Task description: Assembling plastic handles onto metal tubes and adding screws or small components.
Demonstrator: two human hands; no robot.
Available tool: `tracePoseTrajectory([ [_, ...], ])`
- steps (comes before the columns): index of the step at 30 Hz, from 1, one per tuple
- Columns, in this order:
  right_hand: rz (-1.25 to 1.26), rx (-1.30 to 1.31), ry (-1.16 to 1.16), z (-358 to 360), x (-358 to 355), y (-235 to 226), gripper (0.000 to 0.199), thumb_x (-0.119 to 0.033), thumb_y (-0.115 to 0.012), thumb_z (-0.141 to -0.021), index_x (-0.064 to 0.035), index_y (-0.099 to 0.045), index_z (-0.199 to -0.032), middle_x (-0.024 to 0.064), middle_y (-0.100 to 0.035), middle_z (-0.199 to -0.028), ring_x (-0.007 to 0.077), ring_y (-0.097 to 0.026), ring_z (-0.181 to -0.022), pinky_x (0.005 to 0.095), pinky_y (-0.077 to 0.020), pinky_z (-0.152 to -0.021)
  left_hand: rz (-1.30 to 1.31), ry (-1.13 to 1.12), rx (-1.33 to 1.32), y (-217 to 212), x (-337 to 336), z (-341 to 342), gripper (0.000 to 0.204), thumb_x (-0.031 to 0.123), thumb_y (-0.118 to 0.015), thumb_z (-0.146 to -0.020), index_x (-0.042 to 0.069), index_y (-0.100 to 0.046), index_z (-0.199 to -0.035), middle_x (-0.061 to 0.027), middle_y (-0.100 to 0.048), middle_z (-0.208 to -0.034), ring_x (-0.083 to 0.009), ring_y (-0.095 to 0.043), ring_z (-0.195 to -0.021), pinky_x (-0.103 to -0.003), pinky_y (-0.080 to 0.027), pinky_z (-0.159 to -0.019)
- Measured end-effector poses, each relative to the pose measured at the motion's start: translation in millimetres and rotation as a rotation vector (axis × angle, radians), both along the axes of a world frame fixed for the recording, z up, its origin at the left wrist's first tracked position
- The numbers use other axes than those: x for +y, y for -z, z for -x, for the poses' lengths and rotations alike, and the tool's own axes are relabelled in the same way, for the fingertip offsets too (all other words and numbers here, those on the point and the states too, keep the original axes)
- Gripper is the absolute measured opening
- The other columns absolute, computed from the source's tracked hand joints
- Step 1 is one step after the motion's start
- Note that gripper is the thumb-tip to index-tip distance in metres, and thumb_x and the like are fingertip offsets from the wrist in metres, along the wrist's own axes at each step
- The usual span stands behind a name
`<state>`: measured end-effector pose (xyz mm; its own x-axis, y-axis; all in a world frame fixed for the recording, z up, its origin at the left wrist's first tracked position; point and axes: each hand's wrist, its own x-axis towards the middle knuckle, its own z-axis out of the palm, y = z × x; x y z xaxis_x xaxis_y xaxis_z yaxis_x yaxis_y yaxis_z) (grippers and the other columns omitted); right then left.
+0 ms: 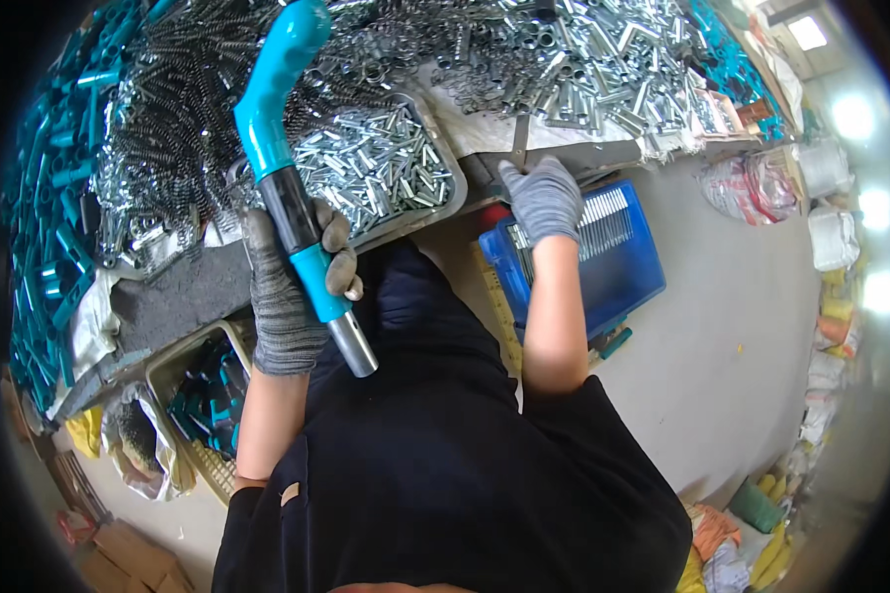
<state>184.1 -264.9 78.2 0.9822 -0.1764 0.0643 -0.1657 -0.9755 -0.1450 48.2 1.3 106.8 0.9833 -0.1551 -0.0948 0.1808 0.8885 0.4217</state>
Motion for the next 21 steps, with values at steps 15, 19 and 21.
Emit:
tracePoseTrajectory([
  [15, -1.480, 0.041, -0.441, 92, 23, -63, 0.031, -0.031, -0.062, -0.095, -0.0029, -0.056, -0.106, 0.0026, -0.058, -0.074, 0.0096, -0.053, -0.058, 0.0209, -0.0416, -0.051, 0.133, 0.069, -0.032, -7, -6, -2, 0.061, 0.059, -0.045, -0.095, 0.004, -0.048, -0.120, -0.0088, -0.054, -0.094, -0.0183, -0.059, -0.079, -0.028, -0.056, -0.051],
  [19, -1.087, 0.284, -0.752, 113, 69, -75, 0.039, -0.040, -0.063, -0.093, -0.0014, -0.062, -0.089, 0.0012, -0.058, -0.070, 0.0099, -0.054, -0.060, 0.0236, -0.0433, -0.056, 0.028, 0.081, 0.035, -9, -11, 1, 0.061, 0.056, -0.048, -0.095, 0.002, -0.052, -0.122, -0.0086, -0.058, -0.090, -0.0195, -0.059, -0.076, -0.030, -0.056, -0.056],
  [21, -1.242, 0.281, -0.784, 117, 89, -65, 0.039, -0.038, -0.063, -0.093, -0.0013, -0.063, -0.081, 0.0024, -0.060, -0.069, 0.0101, -0.056, -0.062, 0.0259, -0.0448, -0.058, -0.275, -0.022, 0.078, 0, -13, 3, 0.059, 0.053, -0.047, -0.096, 0.001, -0.056, -0.121, -0.0093, -0.064, -0.095, -0.0195, -0.063, -0.082, -0.032, -0.056, -0.068],
])
